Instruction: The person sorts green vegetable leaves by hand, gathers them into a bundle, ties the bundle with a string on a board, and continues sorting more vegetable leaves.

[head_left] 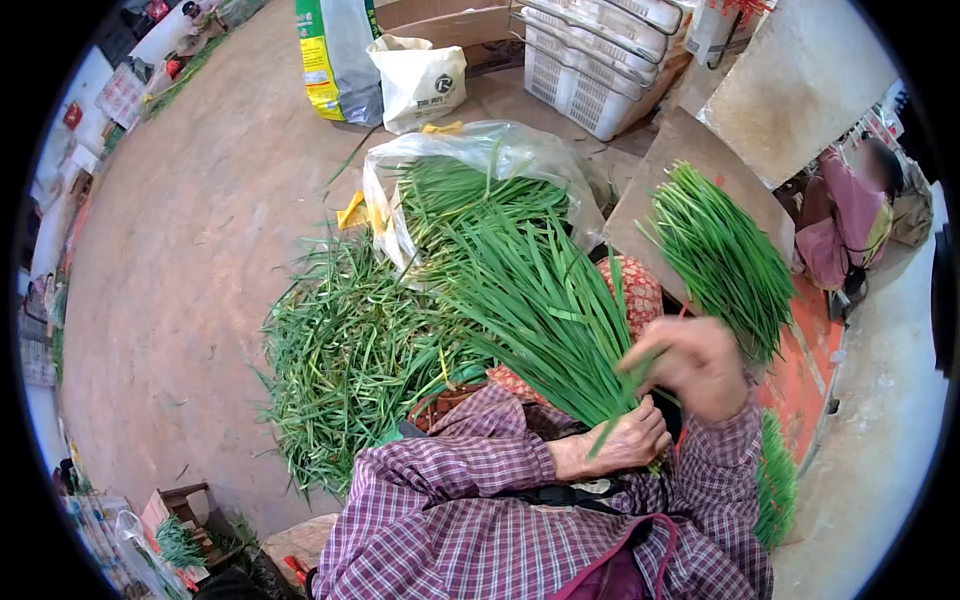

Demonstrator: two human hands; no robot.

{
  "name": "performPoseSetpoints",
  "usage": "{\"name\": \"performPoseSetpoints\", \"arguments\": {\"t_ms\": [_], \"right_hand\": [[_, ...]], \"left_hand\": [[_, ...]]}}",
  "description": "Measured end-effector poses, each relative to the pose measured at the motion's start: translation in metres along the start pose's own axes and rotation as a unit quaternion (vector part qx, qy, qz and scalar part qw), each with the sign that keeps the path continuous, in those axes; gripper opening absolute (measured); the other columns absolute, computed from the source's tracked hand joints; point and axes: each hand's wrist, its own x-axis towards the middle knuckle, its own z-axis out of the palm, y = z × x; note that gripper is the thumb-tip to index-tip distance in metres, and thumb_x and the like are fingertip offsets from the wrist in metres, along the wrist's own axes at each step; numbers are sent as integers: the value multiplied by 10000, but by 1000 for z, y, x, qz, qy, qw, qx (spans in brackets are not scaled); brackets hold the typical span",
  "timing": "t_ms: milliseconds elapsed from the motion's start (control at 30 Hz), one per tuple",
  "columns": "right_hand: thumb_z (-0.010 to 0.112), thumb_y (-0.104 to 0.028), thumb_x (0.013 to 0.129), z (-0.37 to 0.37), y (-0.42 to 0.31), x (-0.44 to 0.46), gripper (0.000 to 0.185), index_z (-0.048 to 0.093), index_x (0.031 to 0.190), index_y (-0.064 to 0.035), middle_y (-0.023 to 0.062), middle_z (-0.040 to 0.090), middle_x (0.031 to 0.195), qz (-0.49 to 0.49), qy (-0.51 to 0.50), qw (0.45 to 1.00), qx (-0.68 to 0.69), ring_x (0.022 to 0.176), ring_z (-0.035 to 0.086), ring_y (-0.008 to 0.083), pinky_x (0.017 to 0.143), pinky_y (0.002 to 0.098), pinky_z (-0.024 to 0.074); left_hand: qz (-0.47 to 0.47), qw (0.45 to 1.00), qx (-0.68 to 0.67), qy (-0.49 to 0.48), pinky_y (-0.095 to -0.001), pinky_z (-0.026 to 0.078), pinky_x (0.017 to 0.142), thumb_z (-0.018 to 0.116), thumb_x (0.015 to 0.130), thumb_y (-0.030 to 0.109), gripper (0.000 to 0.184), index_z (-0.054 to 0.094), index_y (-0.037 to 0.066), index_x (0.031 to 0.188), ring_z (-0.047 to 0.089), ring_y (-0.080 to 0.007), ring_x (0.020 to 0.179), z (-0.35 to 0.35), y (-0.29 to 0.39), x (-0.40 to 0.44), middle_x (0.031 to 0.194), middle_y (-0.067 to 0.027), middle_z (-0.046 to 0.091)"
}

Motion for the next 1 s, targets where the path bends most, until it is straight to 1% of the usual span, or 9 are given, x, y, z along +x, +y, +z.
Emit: {"name": "performPoseSetpoints", "arguments": {"t_ms": [67, 167, 267, 400, 600, 700, 833, 933, 1000], "right_hand": [[630, -98, 816, 26, 4, 20, 161, 674, 939, -4, 116, 672, 823, -65, -32, 995, -70, 722, 658, 194, 681, 297, 526], [668, -171, 797, 46, 33, 42, 187, 646, 930, -42, 95, 636, 866, -54, -9, 981, -184, 761, 648, 224, 687, 341, 519], [691, -242, 775, 54, 49, 58, 214, 635, 905, -81, 71, 602, 866, 11, -28, 964, -263, 768, 632, 245, 671, 376, 506], [706, -278, 751, 59, 58, 63, 211, 621, 845, -109, 56, 591, 838, 17, -45, 928, -369, 736, 618, 255, 635, 389, 489], [708, -253, 750, 53, 76, 58, 187, 658, 817, -86, 70, 643, 744, -24, 24, 968, -250, 685, 639, 251, 612, 368, 501], [715, -205, 746, 51, 77, 57, 164, 668, 827, -71, 88, 660, 750, 9, 29, 980, -195, 669, 645, 244, 595, 342, 503], [721, -161, 741, 49, 71, 59, 149, 652, 810, -49, 92, 648, 719, -8, 57, 987, -148, 638, 636, 232, 575, 328, 495], [704, -123, 768, 51, 69, 63, 144, 615, 766, -10, 91, 623, 659, -95, 145, 967, -188, 558, 607, 185, 523, 307, 474], [693, -128, 789, 48, 55, 70, 150, 618, 781, 1, 87, 628, 666, -59, 166, 977, -116, 532, 597, 162, 501, 289, 469]], "left_hand": [[4, 999, 8, -50, -362, 428, 915, 508, 812, 195, 359, 614, 18, 1105, 590, -236, 964, 18, 6, -3, 1021, -132, 630], [39, 997, 67, 4, -366, 433, 914, 518, 784, 204, 368, 628, 19, 1082, 580, -241, 971, 36, 7, -5, 1038, -103, 632], [47, 993, 80, -69, -369, 436, 912, 533, 744, 207, 367, 655, 23, 1037, 575, -243, 980, 42, 11, -7, 1038, -86, 638], [43, 990, 124, -46, -372, 436, 908, 545, 708, 215, 350, 684, 34, 974, 576, -245, 967, 30, 8, -6, 997, -77, 644], [42, 993, 87, -65, -363, 434, 904, 560, 694, 218, 312, 703, 58, 922, 575, -236, 971, 35, 10, -7, 966, -67, 652], [49, 992, 46, -106, -366, 420, 938, 554, 706, 221, 308, 704, 66, 926, 565, -231, 998, 41, 11, -9, 1001, -60, 651], [54, 996, 35, -59, -391, 394, 987, 547, 721, 222, 309, 705, 71, 940, 552, -225, 1026, 52, 12, -11, 1046, -53, 644], [55, 998, -4, -35, -408, 386, 998, 546, 723, 223, 309, 705, 71, 942, 555, -228, 1019, 60, 13, -12, 1058, -50, 643], [54, 998, -19, -19, -413, 384, 998, 546, 723, 224, 310, 703, 70, 942, 560, -231, 1006, 50, 10, -10, 1056, -48, 645]]}}
